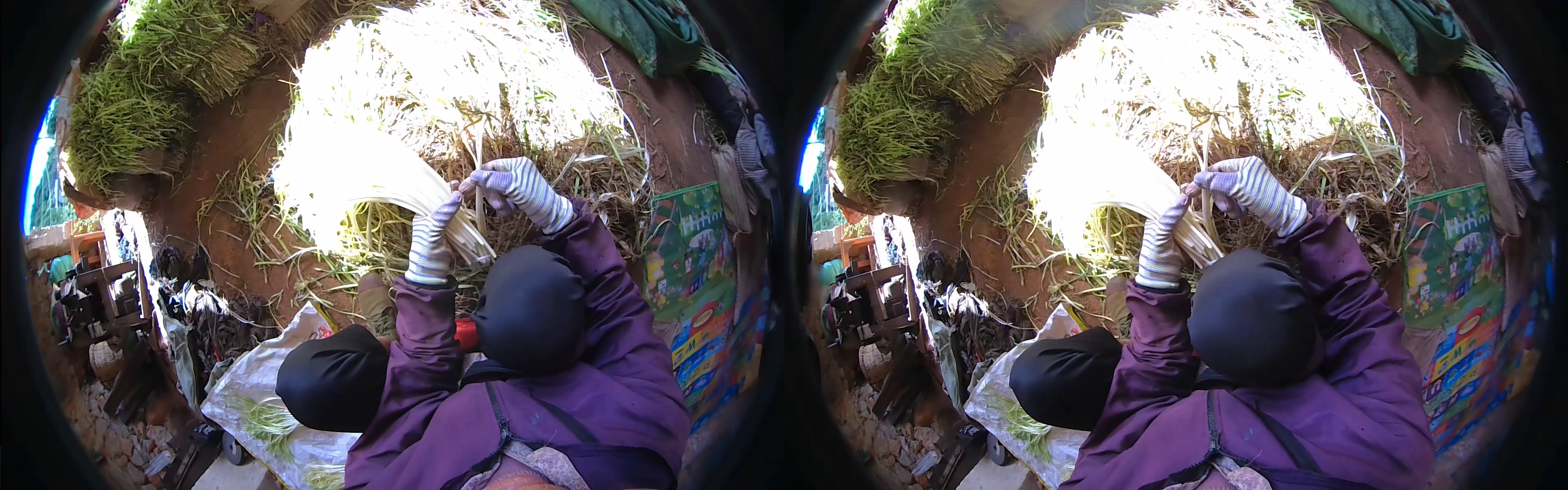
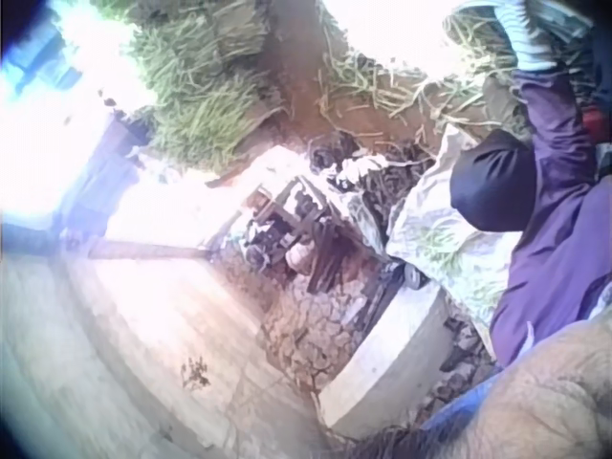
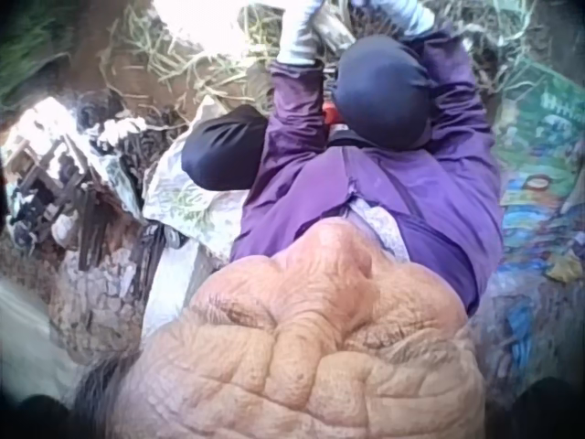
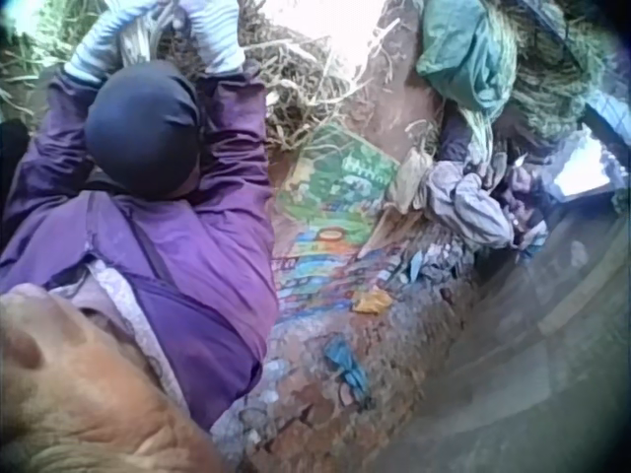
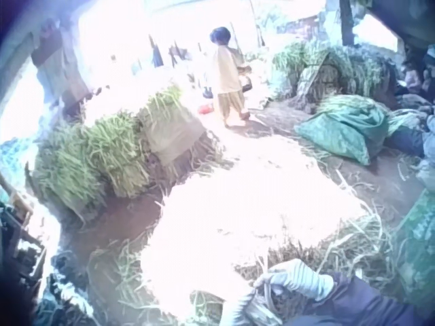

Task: The person gathers long, pale plant stalks from a large pile, aligns them into a neat bundle, and ties them together using a thin strip. The person repeats this process to create multiple tied bundles.

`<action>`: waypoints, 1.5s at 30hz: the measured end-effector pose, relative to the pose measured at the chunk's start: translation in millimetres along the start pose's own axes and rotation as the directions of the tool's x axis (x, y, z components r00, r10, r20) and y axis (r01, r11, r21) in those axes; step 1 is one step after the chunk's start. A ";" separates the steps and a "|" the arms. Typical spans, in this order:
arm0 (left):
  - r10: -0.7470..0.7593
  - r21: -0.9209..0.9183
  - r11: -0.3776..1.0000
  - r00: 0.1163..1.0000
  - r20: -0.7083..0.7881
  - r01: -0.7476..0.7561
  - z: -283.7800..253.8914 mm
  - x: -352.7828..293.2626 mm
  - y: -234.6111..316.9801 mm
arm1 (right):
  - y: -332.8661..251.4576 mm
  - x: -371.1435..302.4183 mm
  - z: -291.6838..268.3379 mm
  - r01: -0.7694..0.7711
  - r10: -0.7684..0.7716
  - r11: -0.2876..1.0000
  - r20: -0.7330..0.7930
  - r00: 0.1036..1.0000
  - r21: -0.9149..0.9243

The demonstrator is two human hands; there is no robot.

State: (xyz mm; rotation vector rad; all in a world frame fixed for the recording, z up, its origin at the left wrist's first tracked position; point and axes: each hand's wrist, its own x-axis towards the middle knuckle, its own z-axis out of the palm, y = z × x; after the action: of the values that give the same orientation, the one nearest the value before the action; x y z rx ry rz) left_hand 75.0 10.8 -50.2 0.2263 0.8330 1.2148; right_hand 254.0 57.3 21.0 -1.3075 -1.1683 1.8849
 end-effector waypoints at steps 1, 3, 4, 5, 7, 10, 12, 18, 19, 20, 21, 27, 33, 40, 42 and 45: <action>-0.039 -0.008 0.999 0.999 0.021 0.039 1.2 -0.1 -0.9 | 0.2 -0.7 0.7 -0.004 0.004 1.000 -0.009 1.000 -0.023; -0.105 -0.014 0.994 0.993 0.054 0.106 1.1 -1.3 2.6 | -1.2 1.9 5.2 0.009 -0.009 0.998 0.004 1.000 -0.060; -0.172 -0.034 0.982 0.959 0.226 0.185 -22.6 12.8 -9.7 | -1.3 4.3 8.0 0.026 -0.024 0.997 0.020 0.999 -0.078; -0.188 -0.034 0.979 0.960 0.208 0.199 -20.2 8.8 -6.0 | -1.2 5.2 8.3 0.039 -0.037 0.995 0.031 0.999 -0.095; -0.220 -0.034 0.973 0.960 0.172 0.229 -14.8 -1.7 0.9 | -4.8 3.3 7.0 0.046 -0.037 0.980 0.048 0.998 -0.193; -0.134 -0.024 0.990 0.984 0.113 0.138 1.5 -5.8 4.3 | -12.0 -2.8 10.3 0.038 -0.035 0.981 0.015 0.999 -0.191; -0.125 0.049 0.991 0.991 0.055 0.123 1.1 -4.4 4.4 | -16.6 -13.9 13.2 0.066 -0.070 0.996 -0.064 0.996 -0.055; -0.150 0.330 0.931 0.988 -0.037 0.154 -11.9 -1.7 1.5 | -34.6 -43.7 -6.4 0.104 -0.092 0.991 -0.134 0.987 0.086; -0.203 0.384 0.902 0.979 -0.031 0.200 -19.1 1.6 3.6 | -36.6 -42.9 -9.1 0.080 -0.072 0.996 -0.183 0.980 0.039; -0.161 0.349 0.925 0.987 -0.005 0.153 -8.9 -6.2 13.4 | -30.8 -39.7 -17.9 0.098 -0.092 0.995 -0.216 0.972 0.015; -0.129 0.422 0.897 0.991 -0.036 0.132 -10.8 -8.9 20.9 | -24.7 -35.5 -24.6 0.116 -0.115 0.993 -0.241 0.964 -0.010; 0.025 0.332 0.943 0.999 -0.036 -0.012 -26.3 -26.5 64.3 | -12.3 -30.5 -27.5 0.182 -0.224 0.964 -0.219 0.950 -0.193; 0.012 0.293 0.956 0.997 0.071 -0.033 20.3 -38.3 50.6 | 7.9 -10.1 25.3 0.274 -0.271 0.961 -0.082 0.959 0.029; -0.008 0.368 0.930 1.000 0.007 0.005 19.4 -35.8 40.6 | 23.3 -15.2 27.7 0.118 -0.118 0.993 -0.051 0.992 -0.002; 0.003 0.388 0.921 0.999 0.036 -0.017 16.5 -35.1 48.7 | 34.6 -15.2 23.2 0.133 -0.132 0.991 0.024 0.991 -0.028; -0.030 0.339 0.940 1.000 -0.005 0.030 20.2 -38.0 59.1 | 45.2 -17.1 11.5 -0.060 0.079 0.996 0.309 0.948 -0.070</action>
State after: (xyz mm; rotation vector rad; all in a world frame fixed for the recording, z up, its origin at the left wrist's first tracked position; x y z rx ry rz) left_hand 41.3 4.0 14.4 0.4920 1.0403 1.0363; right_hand 251.0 18.4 -9.8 -1.1201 -1.3585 2.1817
